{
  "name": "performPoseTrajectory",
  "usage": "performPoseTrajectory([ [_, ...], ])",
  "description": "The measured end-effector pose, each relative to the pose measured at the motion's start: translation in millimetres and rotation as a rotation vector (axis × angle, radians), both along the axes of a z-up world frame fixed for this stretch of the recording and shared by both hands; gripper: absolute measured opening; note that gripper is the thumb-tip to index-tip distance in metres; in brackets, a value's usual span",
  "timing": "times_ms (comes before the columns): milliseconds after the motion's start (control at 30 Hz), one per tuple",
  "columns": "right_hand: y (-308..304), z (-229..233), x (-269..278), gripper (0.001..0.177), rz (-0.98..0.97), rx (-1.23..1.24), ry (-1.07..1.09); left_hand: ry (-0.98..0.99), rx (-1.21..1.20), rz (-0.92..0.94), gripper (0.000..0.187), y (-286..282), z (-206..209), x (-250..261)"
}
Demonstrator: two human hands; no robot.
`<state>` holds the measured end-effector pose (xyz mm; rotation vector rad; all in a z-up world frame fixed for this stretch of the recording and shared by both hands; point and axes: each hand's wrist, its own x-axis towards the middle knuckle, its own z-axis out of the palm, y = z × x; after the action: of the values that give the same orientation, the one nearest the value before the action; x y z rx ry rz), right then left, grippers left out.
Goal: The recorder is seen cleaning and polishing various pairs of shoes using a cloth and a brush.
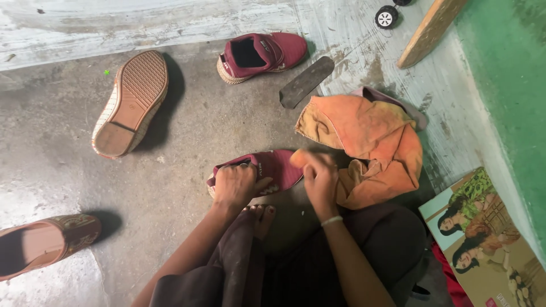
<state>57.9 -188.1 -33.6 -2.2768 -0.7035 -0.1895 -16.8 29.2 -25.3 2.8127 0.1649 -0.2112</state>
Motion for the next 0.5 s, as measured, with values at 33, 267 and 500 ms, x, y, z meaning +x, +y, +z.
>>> performPoseTrajectory([
  [33,-3.2,-3.5,5.1,0.036,-0.112,-0.04,0.032,-0.01,0.003,-0.002,0.058,-0.7,-0.9,-1.0],
  [267,8.0,39.9,-8.1,0.041,-0.144,0.07,-0.047,-0.104,0.014,-0.002,0.054,-2.0,-1.4,-2.6],
  [500,-25.1,-10.2,21.3,0.05,-0.276,-0.121,-0.035,-0.086,0.029,-0.012,0.056,1.0,1.1,-5.9],
])
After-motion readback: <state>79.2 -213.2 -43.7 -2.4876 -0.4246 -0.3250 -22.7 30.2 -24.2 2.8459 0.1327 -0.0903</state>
